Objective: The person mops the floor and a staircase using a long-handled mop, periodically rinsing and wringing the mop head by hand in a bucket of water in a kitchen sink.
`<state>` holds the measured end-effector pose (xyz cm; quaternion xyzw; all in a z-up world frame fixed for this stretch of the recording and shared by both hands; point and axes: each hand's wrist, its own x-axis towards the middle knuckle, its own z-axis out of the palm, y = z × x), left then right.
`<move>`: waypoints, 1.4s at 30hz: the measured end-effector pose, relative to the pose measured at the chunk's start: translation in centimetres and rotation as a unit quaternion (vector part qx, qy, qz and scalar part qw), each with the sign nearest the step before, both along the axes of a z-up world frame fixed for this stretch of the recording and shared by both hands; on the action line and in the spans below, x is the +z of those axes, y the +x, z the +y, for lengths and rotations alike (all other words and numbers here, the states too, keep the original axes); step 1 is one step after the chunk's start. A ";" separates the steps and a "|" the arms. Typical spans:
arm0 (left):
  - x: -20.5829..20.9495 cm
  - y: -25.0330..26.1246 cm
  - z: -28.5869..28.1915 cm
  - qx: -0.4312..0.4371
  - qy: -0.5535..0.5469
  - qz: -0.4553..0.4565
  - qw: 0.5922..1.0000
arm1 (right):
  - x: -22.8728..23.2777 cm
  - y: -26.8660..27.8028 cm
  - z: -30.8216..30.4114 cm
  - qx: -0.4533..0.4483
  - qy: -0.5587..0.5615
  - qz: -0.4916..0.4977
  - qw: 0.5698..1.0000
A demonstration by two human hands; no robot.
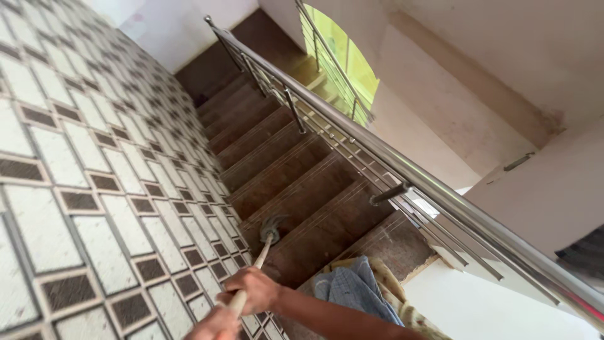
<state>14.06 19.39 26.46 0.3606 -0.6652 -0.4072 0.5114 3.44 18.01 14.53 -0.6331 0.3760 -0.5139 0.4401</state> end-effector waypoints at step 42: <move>6.9 -6.5 45.3 -0.283 0.092 0.170 0.939 | 3.7 -17.6 43.8 -0.093 -0.082 0.123 0.985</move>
